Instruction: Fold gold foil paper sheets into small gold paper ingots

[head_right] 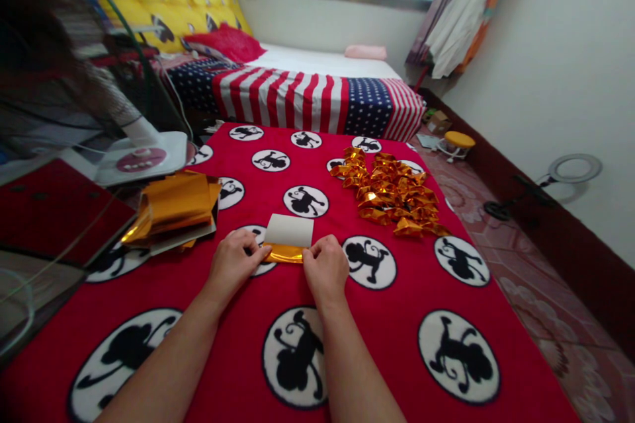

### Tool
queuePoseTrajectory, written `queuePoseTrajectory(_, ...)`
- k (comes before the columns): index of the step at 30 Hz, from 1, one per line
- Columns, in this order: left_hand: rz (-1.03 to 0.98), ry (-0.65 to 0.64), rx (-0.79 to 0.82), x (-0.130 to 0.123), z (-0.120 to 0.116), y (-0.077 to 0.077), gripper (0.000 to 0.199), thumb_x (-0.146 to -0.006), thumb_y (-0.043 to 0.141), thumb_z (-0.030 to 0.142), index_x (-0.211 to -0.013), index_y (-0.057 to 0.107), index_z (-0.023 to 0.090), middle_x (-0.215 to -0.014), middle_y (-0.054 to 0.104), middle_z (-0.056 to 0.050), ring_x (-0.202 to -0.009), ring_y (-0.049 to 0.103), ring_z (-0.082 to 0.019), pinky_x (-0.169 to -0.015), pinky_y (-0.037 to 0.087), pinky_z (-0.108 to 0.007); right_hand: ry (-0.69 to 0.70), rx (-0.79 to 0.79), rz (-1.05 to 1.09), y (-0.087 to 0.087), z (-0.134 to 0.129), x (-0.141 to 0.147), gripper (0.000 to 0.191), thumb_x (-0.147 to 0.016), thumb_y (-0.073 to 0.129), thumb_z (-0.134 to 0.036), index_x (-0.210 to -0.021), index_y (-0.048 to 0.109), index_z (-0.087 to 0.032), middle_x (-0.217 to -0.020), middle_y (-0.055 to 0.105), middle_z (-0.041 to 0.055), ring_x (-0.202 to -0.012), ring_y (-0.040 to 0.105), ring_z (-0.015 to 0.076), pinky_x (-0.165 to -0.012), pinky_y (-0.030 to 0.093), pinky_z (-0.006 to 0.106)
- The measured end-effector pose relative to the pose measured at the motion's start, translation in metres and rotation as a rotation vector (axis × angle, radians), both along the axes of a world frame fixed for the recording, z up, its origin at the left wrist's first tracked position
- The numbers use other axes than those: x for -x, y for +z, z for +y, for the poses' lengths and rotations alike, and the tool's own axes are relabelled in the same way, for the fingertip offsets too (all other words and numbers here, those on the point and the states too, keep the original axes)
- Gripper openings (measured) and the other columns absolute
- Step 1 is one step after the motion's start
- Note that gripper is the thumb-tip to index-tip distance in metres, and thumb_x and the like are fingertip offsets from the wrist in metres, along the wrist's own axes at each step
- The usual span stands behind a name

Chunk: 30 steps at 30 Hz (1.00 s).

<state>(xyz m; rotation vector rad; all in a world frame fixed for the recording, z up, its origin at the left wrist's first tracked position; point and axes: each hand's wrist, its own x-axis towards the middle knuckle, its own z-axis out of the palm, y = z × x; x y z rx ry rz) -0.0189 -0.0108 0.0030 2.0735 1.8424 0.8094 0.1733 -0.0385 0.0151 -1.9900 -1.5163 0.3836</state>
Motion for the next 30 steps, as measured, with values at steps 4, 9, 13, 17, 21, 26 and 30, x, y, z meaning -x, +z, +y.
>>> queuePoseTrajectory(4, 0.015, 0.0, -0.002, 0.0, 0.0001, -0.0003, 0.028, -0.076, 0.069, 0.032, -0.055, 0.055, 0.02, -0.077, 0.063, -0.003, -0.081, 0.058, -0.02, -0.072, 0.042, -0.03, -0.005, 0.012, 0.0, 0.0005, 0.0012, 0.0003, 0.017, -0.074, 0.06, -0.021, -0.058, 0.056, -0.02, -0.076, 0.058, -0.0012, -0.066, 0.053, 0.0125, -0.06, 0.031, 0.026)
queuePoseTrajectory(9, 0.019, -0.001, 0.006, 0.0, 0.0007, -0.0013, 0.028, -0.075, 0.069, 0.033, -0.055, 0.056, 0.02, -0.078, 0.064, -0.004, -0.082, 0.058, -0.02, -0.074, 0.042, -0.031, -0.028, 0.024, -0.003, 0.0015, 0.0019, 0.0018, 0.017, -0.074, 0.061, -0.02, -0.058, 0.057, -0.02, -0.075, 0.059, -0.0014, -0.066, 0.052, 0.0126, -0.059, 0.029, 0.026)
queuePoseTrajectory(13, 0.019, -0.001, 0.0, -0.0006, -0.0004, 0.0006, 0.028, -0.076, 0.069, 0.032, -0.055, 0.055, 0.02, -0.077, 0.063, -0.003, -0.081, 0.058, -0.02, -0.072, 0.041, -0.031, -0.04, 0.012, -0.007, 0.0021, 0.0017, 0.0027, 0.019, -0.076, 0.061, -0.021, -0.057, 0.056, -0.02, -0.073, 0.057, -0.0014, -0.062, 0.049, 0.012, -0.058, 0.027, 0.026)
queuePoseTrajectory(17, 0.02, 0.0, 0.005, -0.0012, -0.0011, 0.0025, 0.029, -0.076, 0.068, 0.032, -0.054, 0.053, 0.02, -0.076, 0.062, -0.003, -0.081, 0.057, -0.02, -0.072, 0.041, -0.031, -0.043, 0.02, -0.008, 0.0033, 0.0011, 0.0036, 0.019, -0.076, 0.061, -0.022, -0.058, 0.055, -0.02, -0.074, 0.058, -0.0012, -0.064, 0.05, 0.0124, -0.058, 0.027, 0.026)
queuePoseTrajectory(21, 0.032, -0.001, 0.007, -0.0013, -0.0008, 0.003, 0.029, -0.077, 0.067, 0.032, -0.055, 0.053, 0.02, -0.076, 0.061, -0.003, -0.08, 0.056, -0.02, -0.071, 0.04, -0.031, -0.052, 0.048, -0.015, 0.005, 0.0013, 0.0045, 0.018, -0.077, 0.061, -0.022, -0.059, 0.056, -0.02, -0.075, 0.059, -0.0011, -0.065, 0.05, 0.0125, -0.059, 0.026, 0.026)
queuePoseTrajectory(26, 0.031, -0.016, 0.005, -0.0004, -0.0009, 0.0029, 0.028, -0.077, 0.067, 0.031, -0.056, 0.052, 0.02, -0.076, 0.06, -0.003, -0.08, 0.056, -0.02, -0.071, 0.04, -0.031, -0.05, 0.052, -0.026, 0.0049, 0.002, 0.0046, 0.018, -0.077, 0.06, -0.022, -0.06, 0.056, -0.02, -0.077, 0.059, -0.0008, -0.066, 0.05, 0.0128, -0.058, 0.026, 0.027)
queuePoseTrajectory(30, 0.03, -0.023, 0.013, 0.0, -0.0017, 0.0035, 0.027, -0.077, 0.068, 0.031, -0.056, 0.053, 0.02, -0.077, 0.061, -0.003, -0.081, 0.057, -0.02, -0.072, 0.041, -0.03, -0.05, 0.043, -0.04, 0.0039, 0.0016, 0.0047, 0.019, -0.078, 0.06, -0.022, -0.059, 0.056, -0.02, -0.077, 0.059, -0.0008, -0.066, 0.049, 0.0127, -0.058, 0.026, 0.027)
